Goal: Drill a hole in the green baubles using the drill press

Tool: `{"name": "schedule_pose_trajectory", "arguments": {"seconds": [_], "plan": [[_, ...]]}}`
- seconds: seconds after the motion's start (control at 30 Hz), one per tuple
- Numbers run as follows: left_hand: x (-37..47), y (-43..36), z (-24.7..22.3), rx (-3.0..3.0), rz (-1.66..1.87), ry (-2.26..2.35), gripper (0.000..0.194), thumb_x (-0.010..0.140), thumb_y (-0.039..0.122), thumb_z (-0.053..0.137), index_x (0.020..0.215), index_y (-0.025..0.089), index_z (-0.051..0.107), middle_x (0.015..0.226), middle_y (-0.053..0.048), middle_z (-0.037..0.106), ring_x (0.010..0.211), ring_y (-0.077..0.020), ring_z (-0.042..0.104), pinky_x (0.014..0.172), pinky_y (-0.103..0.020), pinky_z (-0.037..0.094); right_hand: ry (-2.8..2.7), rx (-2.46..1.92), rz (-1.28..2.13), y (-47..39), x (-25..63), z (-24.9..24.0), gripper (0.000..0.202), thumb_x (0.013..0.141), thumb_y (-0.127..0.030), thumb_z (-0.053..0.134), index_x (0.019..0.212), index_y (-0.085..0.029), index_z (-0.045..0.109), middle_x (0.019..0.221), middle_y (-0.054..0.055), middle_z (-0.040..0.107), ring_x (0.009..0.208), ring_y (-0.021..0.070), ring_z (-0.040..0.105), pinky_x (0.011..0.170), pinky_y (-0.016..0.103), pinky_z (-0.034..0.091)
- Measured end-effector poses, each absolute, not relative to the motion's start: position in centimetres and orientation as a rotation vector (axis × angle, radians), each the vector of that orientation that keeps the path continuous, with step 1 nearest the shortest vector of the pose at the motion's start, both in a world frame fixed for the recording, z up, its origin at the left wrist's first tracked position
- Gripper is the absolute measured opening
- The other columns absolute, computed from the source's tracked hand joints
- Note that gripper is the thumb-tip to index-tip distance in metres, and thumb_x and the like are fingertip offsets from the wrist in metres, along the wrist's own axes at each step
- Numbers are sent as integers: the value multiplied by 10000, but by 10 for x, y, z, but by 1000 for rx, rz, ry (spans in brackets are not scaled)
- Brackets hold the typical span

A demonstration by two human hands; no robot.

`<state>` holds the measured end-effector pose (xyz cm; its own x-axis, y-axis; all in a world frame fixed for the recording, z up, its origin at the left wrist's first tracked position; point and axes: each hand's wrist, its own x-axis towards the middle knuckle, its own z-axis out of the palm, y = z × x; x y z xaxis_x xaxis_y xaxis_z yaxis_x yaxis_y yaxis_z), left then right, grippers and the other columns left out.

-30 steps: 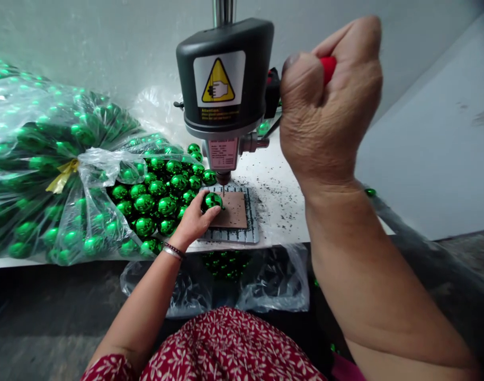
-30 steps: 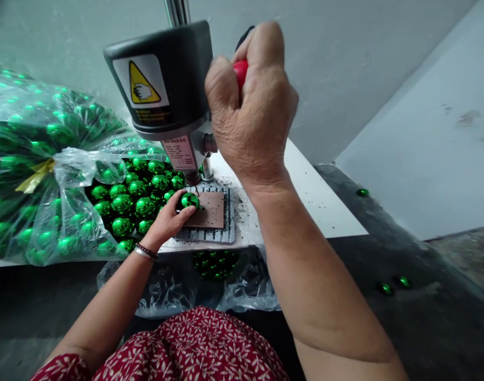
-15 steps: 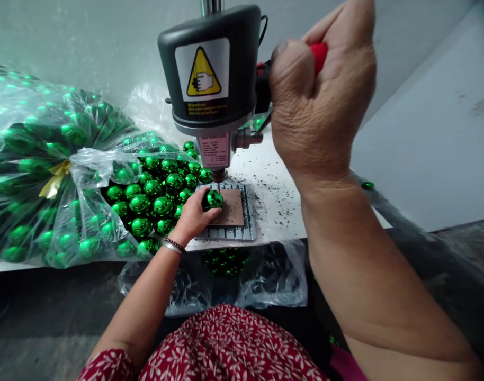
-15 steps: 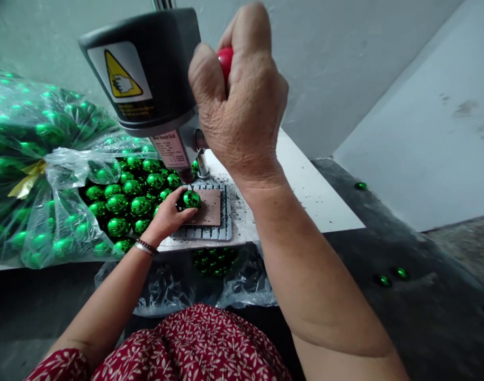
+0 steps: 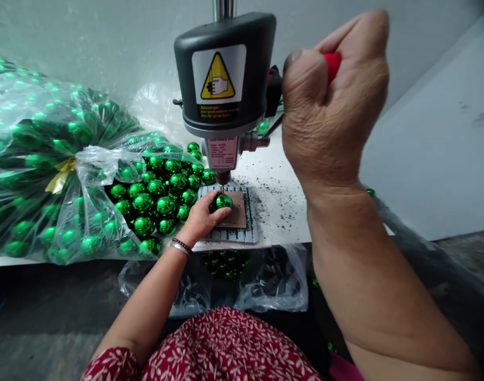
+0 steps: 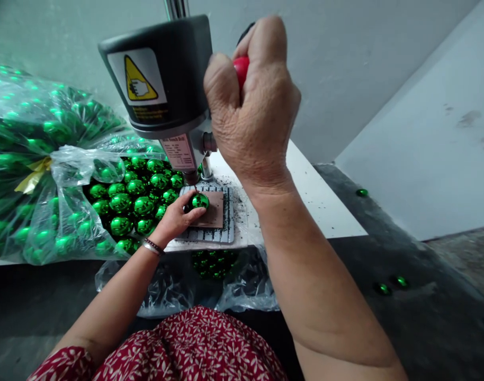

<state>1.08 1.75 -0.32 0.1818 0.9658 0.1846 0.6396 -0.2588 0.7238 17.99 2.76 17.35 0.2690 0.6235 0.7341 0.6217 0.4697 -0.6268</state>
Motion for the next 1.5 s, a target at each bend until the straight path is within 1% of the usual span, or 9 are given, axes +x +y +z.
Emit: {"name": "schedule_pose_trajectory", "arguments": {"seconds": [0.13, 0.3, 0.47, 0.6, 0.8, 0.93, 1.13, 1.33, 1.5], "plan": [[18, 18, -3, 1842, 886, 1543, 558, 741, 316, 707, 1265, 174, 577, 1194, -68, 662, 1090, -224, 616, 996, -352, 467, -1377, -1180, 27, 25, 180, 175, 152, 849, -248, 398, 779, -161, 295, 758, -36, 334, 684, -15, 275, 727, 117, 295], [20, 20, -2, 1797, 825, 1570, 591, 724, 340, 716, 1279, 190, 579, 1165, -63, 671, 1072, -230, 622, 978, -357, 475, -1374, -1164, -41, 18, 178, 167, 161, 857, -284, 400, 789, -161, 322, 759, -23, 366, 682, -2, 327, 718, 153, 325], [18, 20, -2, 1780, 810, 1581, 628, 721, 364, 719, 1297, 166, 566, 1109, -67, 684, 1062, -233, 622, 982, -354, 472, -1376, -1165, -187, 8, 179, 147, 162, 861, -298, 434, 801, -154, 387, 776, -16, 444, 676, 4, 396, 691, 173, 352], [18, 20, -4, 1787, 814, 1578, 629, 724, 369, 717, 1300, 171, 562, 1146, -66, 677, 1080, -234, 617, 976, -350, 474, -1381, -1134, -328, 3, 181, 130, 171, 866, -295, 438, 806, -136, 454, 747, -27, 475, 650, -6, 422, 650, 151, 355], [18, 19, -5, 1785, 839, 1571, 616, 724, 372, 722, 1292, 192, 566, 1138, -58, 684, 1064, -233, 626, 963, -355, 483, -1355, -1120, -361, 0, 182, 116, 202, 847, -322, 469, 794, -130, 502, 733, -21, 518, 641, 12, 461, 623, 171, 383], [17, 19, -9, 1799, 843, 1569, 616, 725, 376, 725, 1290, 183, 571, 1119, -67, 690, 1034, -233, 636, 961, -361, 488, -1342, -1110, -399, 0, 181, 106, 164, 861, -298, 454, 839, -142, 501, 760, -17, 523, 679, 10, 502, 647, 167, 408], [16, 21, -16, 1821, 859, 1585, 627, 714, 385, 735, 1294, 209, 572, 1153, -68, 687, 1080, -249, 624, 998, -374, 465, -1307, -1023, -449, 2, 179, 94, 129, 852, -252, 462, 812, -133, 489, 764, -14, 523, 695, 7, 511, 658, 170, 425], [17, 20, -16, 1817, 877, 1574, 625, 714, 372, 735, 1291, 193, 573, 1162, -80, 686, 1070, -246, 628, 982, -366, 471, -1301, -1009, -462, 3, 179, 82, 112, 844, -251, 454, 834, -142, 480, 747, -10, 506, 667, 26, 489, 633, 197, 412], [17, 18, -14, 1807, 872, 1590, 615, 707, 380, 738, 1278, 214, 581, 1118, -62, 695, 1046, -239, 634, 966, -359, 477, -1338, -995, -471, -4, 179, 61, 50, 830, -223, 464, 848, -177, 465, 721, -25, 504, 648, 31, 498, 593, 181, 406]]}}
